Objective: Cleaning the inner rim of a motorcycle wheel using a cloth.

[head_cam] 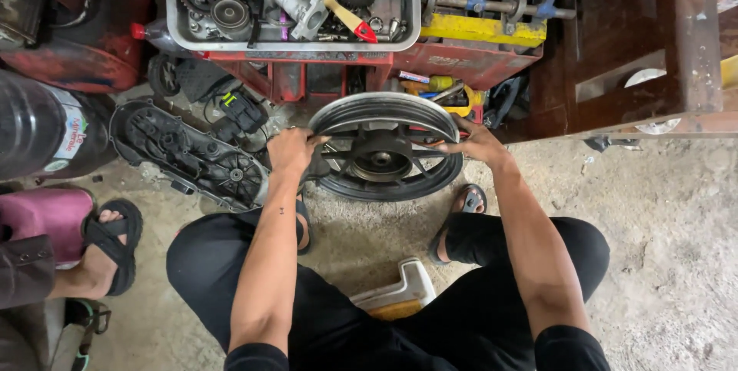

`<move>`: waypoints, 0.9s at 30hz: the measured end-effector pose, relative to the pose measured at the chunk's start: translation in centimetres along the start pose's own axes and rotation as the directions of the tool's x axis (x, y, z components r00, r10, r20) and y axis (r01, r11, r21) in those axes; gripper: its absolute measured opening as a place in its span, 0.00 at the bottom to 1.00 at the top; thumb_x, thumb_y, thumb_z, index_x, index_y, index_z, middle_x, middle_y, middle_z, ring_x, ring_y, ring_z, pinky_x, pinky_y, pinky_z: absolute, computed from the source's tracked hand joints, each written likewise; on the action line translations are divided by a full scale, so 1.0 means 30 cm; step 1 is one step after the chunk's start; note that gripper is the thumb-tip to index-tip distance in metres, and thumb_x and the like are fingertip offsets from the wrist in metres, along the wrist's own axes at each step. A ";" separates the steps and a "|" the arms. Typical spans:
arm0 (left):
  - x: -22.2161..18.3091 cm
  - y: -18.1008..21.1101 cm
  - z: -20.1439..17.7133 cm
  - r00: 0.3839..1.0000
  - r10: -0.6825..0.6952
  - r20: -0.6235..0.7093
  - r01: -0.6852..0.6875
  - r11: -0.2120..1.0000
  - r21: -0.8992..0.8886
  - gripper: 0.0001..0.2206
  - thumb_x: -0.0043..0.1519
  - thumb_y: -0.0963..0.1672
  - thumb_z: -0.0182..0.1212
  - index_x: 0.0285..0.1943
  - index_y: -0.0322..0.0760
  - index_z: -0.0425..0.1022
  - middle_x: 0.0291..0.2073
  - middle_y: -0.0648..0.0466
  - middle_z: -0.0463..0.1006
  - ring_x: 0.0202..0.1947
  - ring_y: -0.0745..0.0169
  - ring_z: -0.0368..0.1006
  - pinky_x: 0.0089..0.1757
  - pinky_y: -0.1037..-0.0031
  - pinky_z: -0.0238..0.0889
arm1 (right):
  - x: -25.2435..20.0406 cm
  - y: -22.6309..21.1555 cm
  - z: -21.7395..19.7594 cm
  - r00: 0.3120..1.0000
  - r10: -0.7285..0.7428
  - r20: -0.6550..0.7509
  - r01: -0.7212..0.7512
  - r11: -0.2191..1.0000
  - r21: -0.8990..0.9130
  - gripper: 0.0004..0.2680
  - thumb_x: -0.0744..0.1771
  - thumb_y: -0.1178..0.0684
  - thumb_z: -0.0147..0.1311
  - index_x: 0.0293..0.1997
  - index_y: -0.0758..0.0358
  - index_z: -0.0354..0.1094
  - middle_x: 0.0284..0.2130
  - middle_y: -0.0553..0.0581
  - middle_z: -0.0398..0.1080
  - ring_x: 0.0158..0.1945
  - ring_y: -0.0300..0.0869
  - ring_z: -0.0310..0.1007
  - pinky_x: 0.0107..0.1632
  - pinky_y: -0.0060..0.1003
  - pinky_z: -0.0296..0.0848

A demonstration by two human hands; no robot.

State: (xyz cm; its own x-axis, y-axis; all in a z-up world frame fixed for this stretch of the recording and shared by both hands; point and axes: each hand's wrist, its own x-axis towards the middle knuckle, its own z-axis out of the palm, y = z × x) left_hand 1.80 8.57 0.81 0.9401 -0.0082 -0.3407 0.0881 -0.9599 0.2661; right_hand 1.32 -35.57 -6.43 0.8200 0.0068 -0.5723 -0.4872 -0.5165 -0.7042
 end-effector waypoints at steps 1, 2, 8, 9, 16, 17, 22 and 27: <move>0.016 -0.005 0.024 1.000 0.000 0.002 0.000 1.000 -0.001 0.20 0.65 0.58 0.59 0.47 0.45 0.85 0.35 0.46 0.85 0.37 0.40 0.82 0.40 0.54 0.76 | -0.029 -0.033 -0.005 1.000 0.002 0.000 -0.002 1.000 -0.001 0.36 0.55 0.46 0.77 0.71 0.52 0.62 0.60 0.68 0.69 0.50 0.56 0.77 0.36 0.39 0.81; 0.032 -0.014 0.043 1.000 -0.025 -0.007 0.025 1.000 -0.011 0.20 0.63 0.59 0.59 0.46 0.48 0.85 0.36 0.46 0.85 0.38 0.38 0.81 0.41 0.52 0.76 | -0.053 -0.070 -0.006 1.000 0.002 0.007 -0.002 1.000 0.001 0.37 0.56 0.46 0.77 0.71 0.55 0.60 0.63 0.69 0.66 0.60 0.58 0.68 0.51 0.45 0.75; 0.079 -0.012 0.102 0.994 -0.102 -0.027 0.100 0.994 -0.054 0.19 0.59 0.61 0.62 0.49 0.56 0.84 0.38 0.49 0.85 0.42 0.40 0.81 0.44 0.53 0.75 | -0.116 -0.182 -0.014 1.000 0.011 0.024 -0.010 0.998 -0.060 0.37 0.58 0.41 0.72 0.74 0.55 0.55 0.67 0.68 0.61 0.73 0.57 0.54 0.75 0.52 0.54; 0.077 -0.004 0.096 0.994 -0.111 -0.013 0.110 0.993 -0.049 0.20 0.58 0.61 0.63 0.50 0.58 0.83 0.39 0.49 0.85 0.43 0.41 0.81 0.45 0.54 0.75 | -0.120 -0.196 -0.015 0.999 0.016 0.030 -0.014 0.997 -0.076 0.37 0.59 0.40 0.70 0.75 0.57 0.53 0.68 0.69 0.61 0.74 0.57 0.54 0.75 0.53 0.53; 0.066 0.033 0.064 0.992 -0.123 0.021 0.124 0.988 -0.091 0.20 0.57 0.59 0.66 0.52 0.55 0.82 0.41 0.45 0.84 0.45 0.36 0.80 0.47 0.52 0.74 | -0.096 -0.196 -0.006 0.998 0.036 0.043 -0.031 0.994 -0.108 0.38 0.60 0.41 0.70 0.75 0.58 0.51 0.69 0.69 0.59 0.74 0.57 0.54 0.75 0.54 0.53; 0.066 0.035 0.064 0.990 -0.138 0.028 0.140 0.985 -0.096 0.20 0.57 0.59 0.66 0.53 0.57 0.82 0.42 0.46 0.84 0.46 0.37 0.80 0.48 0.53 0.74 | -0.093 -0.195 -0.006 0.998 0.038 0.041 -0.032 0.991 -0.132 0.38 0.60 0.40 0.70 0.76 0.58 0.50 0.69 0.69 0.59 0.74 0.57 0.54 0.76 0.54 0.52; 0.077 0.022 0.093 0.990 -0.140 0.032 0.143 0.981 -0.132 0.24 0.55 0.60 0.66 0.57 0.56 0.80 0.44 0.44 0.84 0.47 0.35 0.79 0.50 0.51 0.73 | -0.050 -0.121 0.011 0.998 0.061 0.012 -0.057 0.975 -0.215 0.42 0.57 0.33 0.71 0.77 0.49 0.48 0.71 0.64 0.57 0.75 0.54 0.51 0.77 0.52 0.49; 0.068 0.007 0.110 0.970 -0.241 -0.011 0.238 0.961 -0.140 0.30 0.53 0.60 0.68 0.63 0.54 0.72 0.49 0.42 0.81 0.49 0.35 0.79 0.50 0.48 0.72 | 0.027 -0.010 0.037 0.999 -0.016 -0.032 0.005 0.951 -0.309 0.45 0.57 0.32 0.72 0.79 0.54 0.45 0.72 0.72 0.52 0.75 0.63 0.48 0.77 0.58 0.45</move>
State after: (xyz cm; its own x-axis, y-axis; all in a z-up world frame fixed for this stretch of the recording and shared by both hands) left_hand 2.65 7.42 -2.82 0.8948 0.2270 -0.3846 0.3541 -0.8853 0.3013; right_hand 1.80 -34.44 -7.16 0.8368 -0.0125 -0.5473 -0.3661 -0.7561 -0.5425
